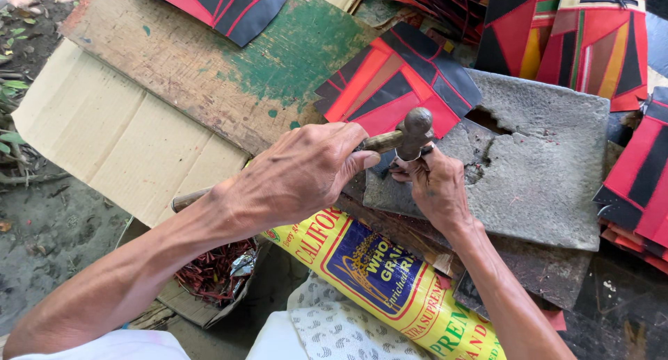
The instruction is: The person places a red and black fabric panel on a stone slab, positions a metal punch on its edge, and strikes the punch with a ball-peen hammer to pierce holes. They move finished panels onto a growing stack, pick up new panels, and repeat the punching along each edge.
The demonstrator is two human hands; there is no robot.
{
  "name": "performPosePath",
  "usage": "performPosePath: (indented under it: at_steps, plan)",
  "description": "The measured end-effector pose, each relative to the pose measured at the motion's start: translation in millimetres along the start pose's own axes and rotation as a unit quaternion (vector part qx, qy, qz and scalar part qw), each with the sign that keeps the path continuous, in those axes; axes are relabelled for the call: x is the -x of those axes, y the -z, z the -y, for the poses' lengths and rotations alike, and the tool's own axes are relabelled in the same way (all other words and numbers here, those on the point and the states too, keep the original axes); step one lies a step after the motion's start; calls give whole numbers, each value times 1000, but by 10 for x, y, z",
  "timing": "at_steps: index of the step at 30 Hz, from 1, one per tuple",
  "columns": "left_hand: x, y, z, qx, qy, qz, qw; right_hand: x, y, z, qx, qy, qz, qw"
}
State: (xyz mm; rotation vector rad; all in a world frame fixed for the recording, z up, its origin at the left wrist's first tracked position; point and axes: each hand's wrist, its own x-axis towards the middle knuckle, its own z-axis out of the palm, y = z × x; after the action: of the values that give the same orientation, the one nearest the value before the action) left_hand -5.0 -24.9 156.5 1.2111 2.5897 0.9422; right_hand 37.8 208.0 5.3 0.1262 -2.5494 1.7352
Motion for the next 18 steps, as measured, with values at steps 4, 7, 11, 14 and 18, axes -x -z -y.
performPosePath:
  at_steps: [4,7,11,14,18]
  plan:
    - [7,-11,8,5,-11,-5,1000,7,-11,-6,-5,-2,-1,1000]
    - [-12,-1,-20,7,-8,-4,1000,-12,-16,-14,-17,5,10,1000]
    - [-112,89,-105,12,-29,-5,1000,-27,17,-38,54,41,17,998]
    - [-176,178,-214,22,-95,-53,994,-17,34,-65,145,76,11,986]
    - [-163,168,-379,89,-156,-167,969,-16,-18,-76,202,75,-1,976]
